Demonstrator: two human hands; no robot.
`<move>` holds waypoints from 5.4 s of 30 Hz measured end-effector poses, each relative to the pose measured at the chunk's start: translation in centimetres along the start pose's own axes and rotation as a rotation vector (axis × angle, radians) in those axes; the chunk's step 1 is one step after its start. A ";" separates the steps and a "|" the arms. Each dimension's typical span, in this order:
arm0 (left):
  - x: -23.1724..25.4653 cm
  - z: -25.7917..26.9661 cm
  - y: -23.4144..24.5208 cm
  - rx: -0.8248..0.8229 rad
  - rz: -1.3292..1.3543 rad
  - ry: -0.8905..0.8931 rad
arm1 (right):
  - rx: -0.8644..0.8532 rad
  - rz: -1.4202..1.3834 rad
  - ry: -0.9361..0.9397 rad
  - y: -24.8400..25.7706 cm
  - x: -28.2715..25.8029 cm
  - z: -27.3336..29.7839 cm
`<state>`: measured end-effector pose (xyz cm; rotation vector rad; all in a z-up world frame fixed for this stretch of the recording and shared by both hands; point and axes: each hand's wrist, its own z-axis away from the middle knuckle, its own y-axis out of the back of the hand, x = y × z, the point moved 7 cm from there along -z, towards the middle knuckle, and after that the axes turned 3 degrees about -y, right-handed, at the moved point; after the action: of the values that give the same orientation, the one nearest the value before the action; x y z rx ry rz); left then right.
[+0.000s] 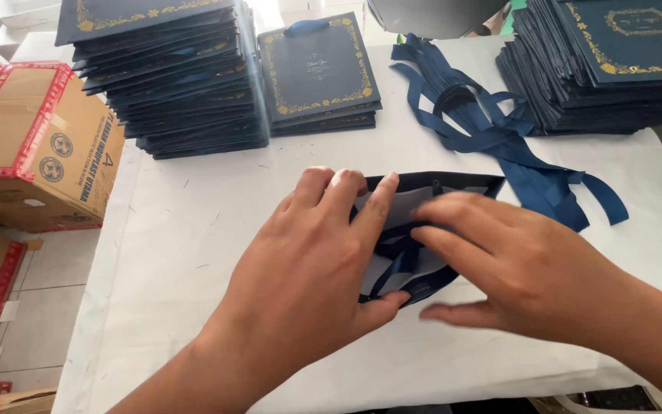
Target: The person is threading blue ribbons through pre-punched holes in dark blue gift bags and tying them into decorative bows.
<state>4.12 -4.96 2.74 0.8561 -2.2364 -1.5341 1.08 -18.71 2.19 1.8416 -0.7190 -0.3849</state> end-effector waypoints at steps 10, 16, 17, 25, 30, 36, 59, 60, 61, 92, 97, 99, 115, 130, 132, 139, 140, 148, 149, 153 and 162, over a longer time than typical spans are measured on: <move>-0.1 0.0 -0.1 0.018 -0.033 -0.001 | -0.328 0.115 -0.063 -2.6 0.7 -1.7; -0.1 0.1 -0.1 0.042 0.020 -0.001 | -0.438 -0.076 -0.059 -3.0 0.2 -1.6; 0.0 0.1 -0.1 0.044 0.013 -0.004 | -0.423 -0.095 -0.039 -3.6 -0.1 -1.6; -1.4 -0.5 -0.1 0.079 0.055 -0.032 | 0.043 0.011 0.083 0.2 -0.1 -1.7; -4.8 -1.4 -0.3 0.281 0.374 -0.181 | 0.642 -0.550 -0.371 -3.2 8.2 2.3; -10.3 -1.4 -4.3 0.646 0.791 0.013 | 0.499 -0.959 -0.948 -15.8 14.9 4.3; -13.4 1.3 -17.8 0.278 1.586 1.122 | 0.083 0.086 -0.172 -14.5 5.6 0.7; -13.5 1.2 -18.1 0.323 1.684 1.091 | 0.120 0.189 -0.115 -14.4 5.1 0.7; -14.0 1.5 -20.4 0.324 1.683 1.089 | 0.122 0.191 -0.115 -14.1 5.3 0.8; -12.6 0.7 -19.7 0.097 1.498 0.777 | 0.567 -1.717 -1.472 -23.5 18.9 -15.6; -12.2 0.9 -20.5 0.036 1.428 0.742 | -0.037 -1.316 -1.281 -23.5 19.4 -13.6; -12.4 0.7 -21.3 0.039 1.353 0.658 | -0.215 -0.794 -1.028 -22.5 19.7 -13.9; -11.9 0.6 -20.1 -0.023 1.360 0.742 | -0.409 -0.006 -0.750 -26.3 26.6 -23.5; -12.2 0.6 -20.7 0.018 1.322 0.689 | -0.013 -0.002 -0.558 -24.5 28.9 -23.3; -12.4 0.7 -21.4 0.051 1.348 0.686 | 0.274 0.030 -0.428 -22.7 28.4 -22.2; -12.6 0.7 -21.5 0.039 1.343 0.667 | 0.080 0.261 -0.385 -13.7 26.0 -12.2; -12.7 0.7 -21.2 0.018 1.319 0.705 | 0.069 0.370 -0.360 -12.0 26.1 -9.9; -12.2 0.7 -19.8 -0.061 1.278 0.804 | 0.162 0.670 -0.498 -1.4 28.1 8.0; -12.2 0.7 -19.7 -0.057 1.289 0.817 | -0.085 0.451 -0.884 -2.3 30.2 10.0; -12.1 0.7 -19.4 -0.051 1.300 0.829 | 0.071 0.110 -0.932 -2.0 30.8 15.5; -14.1 1.0 -18.8 0.232 1.356 0.709 | 0.687 -0.034 -0.451 6.0 15.8 8.6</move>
<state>20.28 -0.19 -13.71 -0.1743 -1.6963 -0.2588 6.55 -36.57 5.65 2.4433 -1.2408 -0.6436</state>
